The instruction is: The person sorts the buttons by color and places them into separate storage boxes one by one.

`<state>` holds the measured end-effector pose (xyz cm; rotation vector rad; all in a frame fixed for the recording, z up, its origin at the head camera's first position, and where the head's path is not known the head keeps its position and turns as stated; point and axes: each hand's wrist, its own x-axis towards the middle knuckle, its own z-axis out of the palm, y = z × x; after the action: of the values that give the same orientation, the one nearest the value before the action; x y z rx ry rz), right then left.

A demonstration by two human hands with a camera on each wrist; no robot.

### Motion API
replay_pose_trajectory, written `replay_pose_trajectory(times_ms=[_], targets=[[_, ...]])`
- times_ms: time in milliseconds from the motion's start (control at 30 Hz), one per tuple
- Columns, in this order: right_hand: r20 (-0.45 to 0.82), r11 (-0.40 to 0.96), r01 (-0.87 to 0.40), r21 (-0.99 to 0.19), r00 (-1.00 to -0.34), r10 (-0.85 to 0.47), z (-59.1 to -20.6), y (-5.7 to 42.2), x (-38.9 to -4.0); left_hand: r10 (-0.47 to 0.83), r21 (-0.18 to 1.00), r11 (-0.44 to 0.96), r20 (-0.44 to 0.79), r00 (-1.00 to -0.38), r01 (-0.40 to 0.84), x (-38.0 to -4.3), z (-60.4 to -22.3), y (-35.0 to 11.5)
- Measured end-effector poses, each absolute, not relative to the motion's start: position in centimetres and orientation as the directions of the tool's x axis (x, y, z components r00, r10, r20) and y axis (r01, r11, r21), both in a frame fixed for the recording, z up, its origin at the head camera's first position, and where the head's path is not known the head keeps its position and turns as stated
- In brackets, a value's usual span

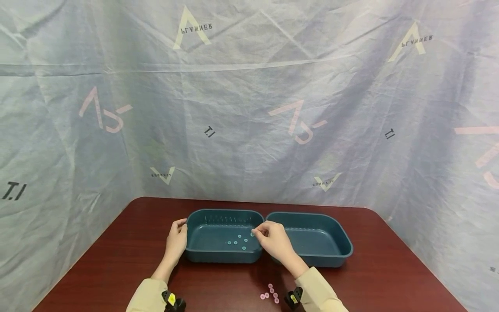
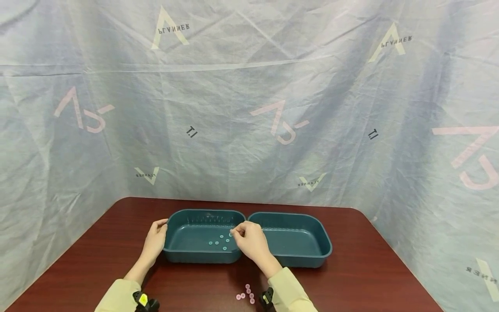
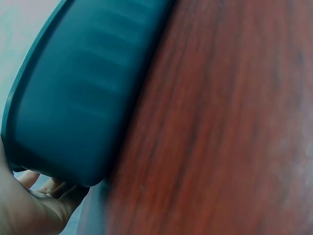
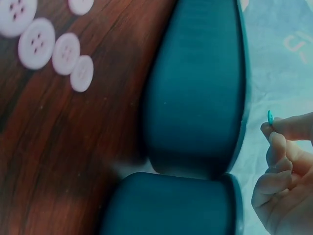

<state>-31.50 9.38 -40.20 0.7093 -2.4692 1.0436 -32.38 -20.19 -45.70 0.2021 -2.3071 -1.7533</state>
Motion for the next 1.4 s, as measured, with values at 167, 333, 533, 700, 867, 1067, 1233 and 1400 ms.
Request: replay_pose_trajectory(times_ms=[167, 333, 533, 700, 867, 1067, 1233, 1400], targets=[[0.505, 0.603, -0.557, -0.571, -0.818, -0.278, -40.7, 9.2, -31.9, -0.252, 0.962, 0.272, 0.099, -0.963, 0.027, -32.3, -45.8, -20.2], [0.511, 0.602, -0.561, -0.568, -0.814, -0.276, -41.2, 8.8, -32.1, -0.253, 0.961, 0.277, 0.099, -0.962, 0.026, -32.1, -45.7, -20.3], [0.497, 0.601, -0.556, -0.574, -0.820, -0.284, -41.1, 8.3, -32.4, -0.255, 0.960, 0.279, 0.102, -0.962, 0.027, -32.0, -45.6, -20.3], [0.483, 0.610, -0.553, -0.568, -0.824, -0.298, -40.9, 8.0, -32.7, -0.261, 0.959, 0.283, 0.100, -0.960, 0.023, -32.1, -45.8, -20.3], [0.466, 0.621, -0.547, -0.562, -0.829, -0.309, -41.0, 7.9, -33.0, -0.267, 0.959, 0.284, 0.103, -0.958, 0.024, -32.3, -45.8, -20.3], [0.467, 0.630, -0.551, -0.546, -0.825, -0.317, -41.1, 7.7, -33.3, -0.265, 0.958, 0.286, 0.104, -0.959, 0.025, -32.3, -45.8, -20.1], [0.470, 0.631, -0.555, -0.542, -0.823, -0.320, -41.1, 7.6, -33.5, -0.274, 0.957, 0.290, 0.110, -0.955, 0.027, -32.4, -45.8, -20.0], [0.468, 0.641, -0.551, -0.535, -0.824, -0.319, -41.1, 7.5, -33.6, -0.279, 0.957, 0.290, 0.111, -0.954, 0.026, -32.4, -45.8, -20.0]])
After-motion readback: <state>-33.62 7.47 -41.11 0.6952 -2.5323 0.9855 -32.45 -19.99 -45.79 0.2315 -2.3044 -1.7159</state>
